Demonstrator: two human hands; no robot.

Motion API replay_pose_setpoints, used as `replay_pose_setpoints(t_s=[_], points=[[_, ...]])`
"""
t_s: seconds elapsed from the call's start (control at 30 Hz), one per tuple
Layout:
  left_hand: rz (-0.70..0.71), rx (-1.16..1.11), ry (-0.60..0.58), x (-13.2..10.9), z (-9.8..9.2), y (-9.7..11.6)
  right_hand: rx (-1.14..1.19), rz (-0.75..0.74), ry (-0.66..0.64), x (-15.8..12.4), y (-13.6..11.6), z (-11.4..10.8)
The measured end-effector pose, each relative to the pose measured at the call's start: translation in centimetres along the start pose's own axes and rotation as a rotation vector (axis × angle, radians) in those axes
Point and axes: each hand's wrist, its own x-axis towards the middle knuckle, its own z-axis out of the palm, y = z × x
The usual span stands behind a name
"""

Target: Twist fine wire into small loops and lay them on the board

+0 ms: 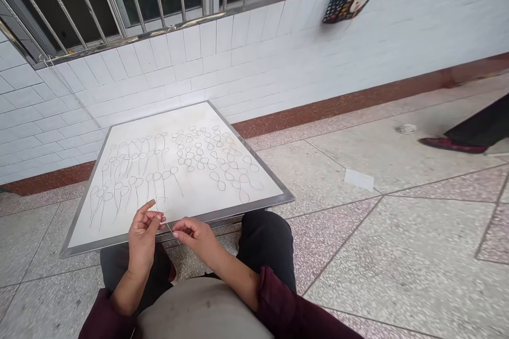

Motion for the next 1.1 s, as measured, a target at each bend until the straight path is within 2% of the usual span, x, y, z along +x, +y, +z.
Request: replay_pose_setpoints(t_s=[0.2,0.37,0.53,0.63,0.77,0.93,1.1], points=[[-0.012,0.001,0.043,0.5,0.3,-1.0,-0.071,-0.009,0.015,0.7,0.4,0.5],[-0.02,0.001,0.009,1.1,0.3,-1.7,-0.113,-0.004,0.049,1.5,0.7,0.4],[-0.039,0.045,-0.001,1.7,-0.6,-2.4,-0.148,-0.023,0.086,2.7,1.0,-0.2],[-0.03,0.073,0.059,2.1,-2.3,-3.2,-0.197,-0.023,0.131,3.4,1.2,-0.9],[0.012,0.102,0.205,2.7,-5.9,-4.1,-0.354,-0.032,0.14,4.2,0.9,-1.6],[-0.021,0.131,0.337,2.5,-10.1,-4.5,-0.636,-0.113,0.142,5.6,0.5,-1.3],[-0.071,0.158,0.423,1.0,-12.6,-4.9,-1.055,-0.115,0.239,7.5,1.3,-2.5]])
